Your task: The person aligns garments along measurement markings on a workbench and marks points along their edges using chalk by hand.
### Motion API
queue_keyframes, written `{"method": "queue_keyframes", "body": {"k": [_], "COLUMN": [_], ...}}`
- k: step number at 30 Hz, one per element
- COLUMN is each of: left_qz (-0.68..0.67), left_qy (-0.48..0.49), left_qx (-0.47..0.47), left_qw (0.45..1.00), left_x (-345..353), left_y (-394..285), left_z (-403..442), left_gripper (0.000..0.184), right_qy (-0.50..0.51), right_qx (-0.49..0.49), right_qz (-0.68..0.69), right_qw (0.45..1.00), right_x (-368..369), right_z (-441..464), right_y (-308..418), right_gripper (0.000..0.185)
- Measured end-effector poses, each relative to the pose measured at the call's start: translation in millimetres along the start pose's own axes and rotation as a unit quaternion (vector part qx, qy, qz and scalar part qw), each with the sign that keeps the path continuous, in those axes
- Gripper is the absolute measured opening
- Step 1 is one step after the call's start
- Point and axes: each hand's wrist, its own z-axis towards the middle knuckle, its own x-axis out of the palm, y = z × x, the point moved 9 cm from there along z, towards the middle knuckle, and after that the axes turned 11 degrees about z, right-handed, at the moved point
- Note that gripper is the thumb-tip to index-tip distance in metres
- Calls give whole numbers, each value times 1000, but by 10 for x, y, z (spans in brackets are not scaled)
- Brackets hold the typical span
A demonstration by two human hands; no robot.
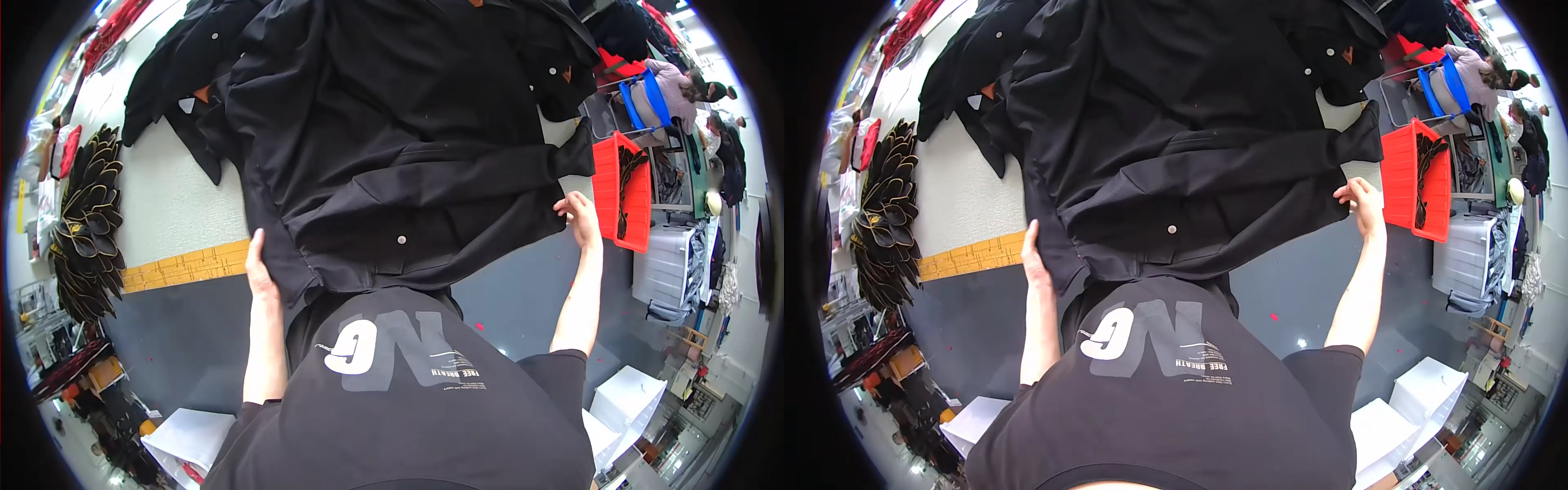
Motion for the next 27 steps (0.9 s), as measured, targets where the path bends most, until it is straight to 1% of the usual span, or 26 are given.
{"method": "queue_keyframes", "body": {"k": [1, 2, 3, 4, 5, 6, 8, 9, 10, 11, 12, 13, 14, 15, 16, 17, 18, 20, 21, 22, 24, 25, 26, 27], "left_qz": [60, 170, 210, 250, 296, 305, 274, 269, 263, 259, 251, 219, 183, 175, 51, -13, -78, 8, 46, 85, 153, 300, 455, 473], "left_qy": [33, 41, 49, 56, 108, 102, 116, 76, 38, 0, -38, -26, -12, -4, 25, 51, 76, 52, 43, 33, 15, -13, -27, 19], "left_qx": [-61, -54, -37, -19, -51, -29, 42, 72, 102, 168, 232, 297, 362, 373, 339, 322, 303, 408, 458, 504, 595, 521, 446, 425], "left_qw": [996, 983, 976, 966, 948, 947, 954, 957, 959, 951, 939, 929, 914, 911, 939, 945, 947, 911, 887, 859, 789, 799, 770, 772], "left_x": [119, 129, 113, 71, 27, 139, 199, 262, 359, 316, 124, -266, -720, -1068, -1406, -1355, -1286, -845, -565, -288, 180, 647, 1103, 1748], "left_y": [86, 81, 135, 182, 201, 92, -149, -436, -794, -1151, -1426, -1685, -1963, -2145, -2303, -2393, -2485, -2678, -2724, -2761, -2843, -3020, -3165, -3374], "left_z": [-145, -175, -150, -96, -71, -146, -120, -272, -527, -754, -948, -969, -979, -1115, -1288, -1311, -1339, -1449, -1501, -1553, -1601, -1202, -824, -459], "left_gripper": [41, 38, 36, 35, 35, 37, 41, 41, 41, 40, 39, 34, 30, 30, 33, 35, 38, 38, 38, 39, 40, 41, 42, 44], "right_qy": [71, 145, 147, 142, 129, 115, 48, 12, -111, -67, 29, -83, -116, -159, -253, -95, 30, 72, 124, 96, -34, -101, -114, -404], "right_qx": [5, 6, 23, -8, -21, -34, -103, -141, -163, -216, -277, -292, -293, -348, -387, -461, -468, -475, -489, -487, -445, -402, -366, -284], "right_qz": [96, 191, 198, 212, 226, 239, 276, 327, 348, 399, 416, 433, 456, 462, 456, 493, 502, 490, 463, 450, 451, 456, 451, 456], "right_qw": [993, 971, 969, 967, 965, 964, 954, 934, 917, 888, 865, 849, 832, 800, 761, 732, 726, 728, 729, 742, 773, 787, 806, 741], "right_x": [112, 249, 329, 316, 285, 238, -28, -336, -658, -1054, -1464, -1956, -2272, -2262, -2224, -2133, -1991, -2310, -2227, -2247, -2438, -2565, -2602, -2092], "right_z": [-5, -2, -85, -90, -117, -192, -378, -487, -721, -876, -1064, -1308, -1608, -1965, -2342, -2524, -2684, -2955, -3003, -2952, -2432, -2043, -1582, -1504], "right_y": [-7, 32, 163, 237, 284, 406, 681, 742, 852, 840, 820, 686, 666, 933, 1176, 1448, 1701, 1639, 1752, 1737, 1567, 1432, 1430, 1960], "right_gripper": [22, 23, 24, 23, 21, 19, 17, 14, 16, 15, 15, 18, 17, 16, 16, 17, 19, 21, 23, 22, 20, 19, 18, 18]}}
